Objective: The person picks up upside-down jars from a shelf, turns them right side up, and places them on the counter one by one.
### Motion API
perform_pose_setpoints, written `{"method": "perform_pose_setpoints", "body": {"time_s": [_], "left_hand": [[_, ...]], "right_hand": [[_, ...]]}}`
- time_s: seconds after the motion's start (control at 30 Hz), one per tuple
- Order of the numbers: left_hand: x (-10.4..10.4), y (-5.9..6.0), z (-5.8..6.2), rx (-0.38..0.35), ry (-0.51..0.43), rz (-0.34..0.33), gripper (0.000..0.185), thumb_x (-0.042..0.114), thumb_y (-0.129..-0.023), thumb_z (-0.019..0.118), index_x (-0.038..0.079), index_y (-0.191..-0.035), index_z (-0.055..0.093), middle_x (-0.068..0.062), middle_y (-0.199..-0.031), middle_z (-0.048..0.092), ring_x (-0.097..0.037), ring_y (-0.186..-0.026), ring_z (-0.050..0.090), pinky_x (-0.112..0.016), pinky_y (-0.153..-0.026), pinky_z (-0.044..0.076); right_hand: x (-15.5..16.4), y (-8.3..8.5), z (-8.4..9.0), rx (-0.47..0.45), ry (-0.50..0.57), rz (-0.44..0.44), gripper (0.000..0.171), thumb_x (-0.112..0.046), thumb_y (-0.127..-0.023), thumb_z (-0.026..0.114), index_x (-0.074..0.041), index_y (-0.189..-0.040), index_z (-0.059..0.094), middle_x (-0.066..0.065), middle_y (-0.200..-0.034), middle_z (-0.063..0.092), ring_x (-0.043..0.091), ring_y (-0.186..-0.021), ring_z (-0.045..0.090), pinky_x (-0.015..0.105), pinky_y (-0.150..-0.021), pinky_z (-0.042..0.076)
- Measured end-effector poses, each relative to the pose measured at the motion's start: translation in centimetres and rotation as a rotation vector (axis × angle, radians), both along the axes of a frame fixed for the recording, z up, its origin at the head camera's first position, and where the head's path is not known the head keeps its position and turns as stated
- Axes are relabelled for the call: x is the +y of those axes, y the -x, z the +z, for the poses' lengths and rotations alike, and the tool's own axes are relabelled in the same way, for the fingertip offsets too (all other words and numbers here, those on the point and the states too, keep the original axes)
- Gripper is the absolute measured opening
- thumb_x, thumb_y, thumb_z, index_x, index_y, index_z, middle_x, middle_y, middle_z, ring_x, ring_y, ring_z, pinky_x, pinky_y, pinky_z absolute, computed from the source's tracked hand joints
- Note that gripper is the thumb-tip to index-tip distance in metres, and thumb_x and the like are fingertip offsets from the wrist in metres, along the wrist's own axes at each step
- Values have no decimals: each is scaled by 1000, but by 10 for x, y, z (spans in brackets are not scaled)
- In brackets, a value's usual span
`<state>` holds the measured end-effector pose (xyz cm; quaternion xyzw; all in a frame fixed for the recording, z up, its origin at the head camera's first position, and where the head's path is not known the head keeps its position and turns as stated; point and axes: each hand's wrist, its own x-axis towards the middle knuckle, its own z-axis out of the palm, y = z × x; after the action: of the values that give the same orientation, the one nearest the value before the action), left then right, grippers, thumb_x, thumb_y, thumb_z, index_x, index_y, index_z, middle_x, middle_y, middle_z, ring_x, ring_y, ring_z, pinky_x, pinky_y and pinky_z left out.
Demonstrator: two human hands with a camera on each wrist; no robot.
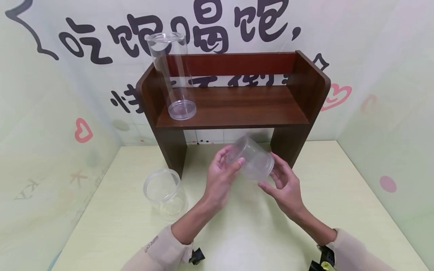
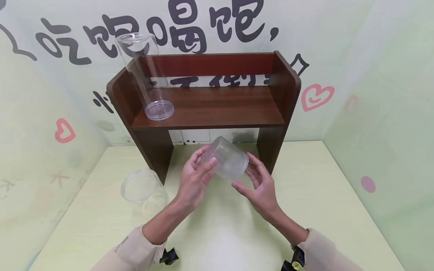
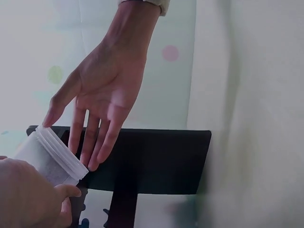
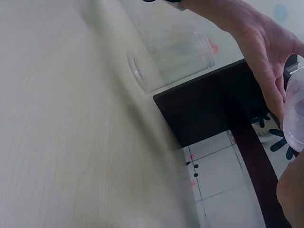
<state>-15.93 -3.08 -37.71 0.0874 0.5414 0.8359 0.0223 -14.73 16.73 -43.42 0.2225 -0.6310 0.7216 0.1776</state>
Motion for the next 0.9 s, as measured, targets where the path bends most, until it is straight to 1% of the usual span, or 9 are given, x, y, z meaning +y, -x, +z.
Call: {"method": "perform_pose_setpoints", "body": {"time_s": [0.1, 0.2, 0.37, 0.43, 0.5, 0.6, 0.7, 0.83, 0.9], "left_hand": [[2, -2, -4, -34, -66, -30, 65, 10, -93, 72, 3, -150, 43, -15, -147, 54, -25, -128, 59, -36, -109, 53], [1, -4, -8, -48, -88, -56, 64, 10, -94, 71, 3, -151, 41, -14, -147, 53, -23, -129, 58, -36, -110, 52], [-7, -5, -11, -57, -19, -121, 64, 13, -96, 71, 4, -152, 42, -14, -148, 53, -23, -130, 56, -35, -110, 51], [-11, -5, -11, -63, 29, -150, 65, 15, -97, 71, 4, -154, 42, -15, -149, 53, -25, -133, 55, -36, -111, 51], [-15, -4, -12, -57, 93, -160, 67, 17, -97, 72, 3, -155, 42, -16, -151, 53, -27, -136, 55, -37, -114, 49], [-22, -5, -11, -28, 226, -135, 71, 20, -97, 77, 4, -156, 43, -12, -154, 54, -25, -143, 52, -38, -119, 44], [-30, -7, -8, 40, 359, -75, 73, 21, -94, 81, 7, -156, 45, -6, -155, 55, -23, -147, 49, -40, -123, 39], [-45, -11, -3, 178, 489, 13, 73, 21, -92, 83, 9, -155, 47, -4, -156, 54, -24, -149, 48, -37, -123, 38], [-54, -12, 1, 258, 517, 72, 74, 18, -92, 84, 9, -155, 46, -3, -157, 53, -25, -149, 48, -34, -122, 39]], "right_hand": [[-4, -1, -1, -12, 24, -11, 85, 29, -76, 70, 12, -153, 41, 10, -148, 54, 16, -134, 60, 31, -112, 46], [-6, -2, -1, -6, 37, -17, 83, 29, -76, 69, 14, -152, 41, 11, -145, 56, 17, -131, 62, 31, -110, 48], [-2, -2, 1, 29, 54, 0, 81, 30, -75, 68, 15, -151, 43, 13, -146, 56, 20, -132, 62, 32, -107, 51], [0, -2, 4, 44, 57, 18, 80, 30, -75, 68, 15, -150, 43, 15, -146, 55, 21, -132, 61, 33, -107, 51], [3, -2, 6, 60, 46, 36, 79, 30, -75, 68, 16, -149, 44, 16, -147, 55, 22, -132, 60, 32, -107, 51], [8, -2, 10, 83, 22, 53, 78, 31, -74, 68, 17, -148, 45, 17, -145, 55, 23, -130, 60, 31, -108, 51], [14, -1, 12, 92, -23, 48, 80, 31, -73, 68, 16, -148, 45, 15, -141, 56, 22, -127, 61, 29, -109, 51], [24, 1, 17, 61, -124, 23, 83, 30, -72, 71, 14, -149, 46, 9, -137, 57, 19, -124, 61, 27, -109, 51], [30, 2, 18, 52, -177, 14, 84, 30, -71, 72, 14, -149, 47, 5, -137, 58, 17, -122, 62, 28, -108, 52]]}}
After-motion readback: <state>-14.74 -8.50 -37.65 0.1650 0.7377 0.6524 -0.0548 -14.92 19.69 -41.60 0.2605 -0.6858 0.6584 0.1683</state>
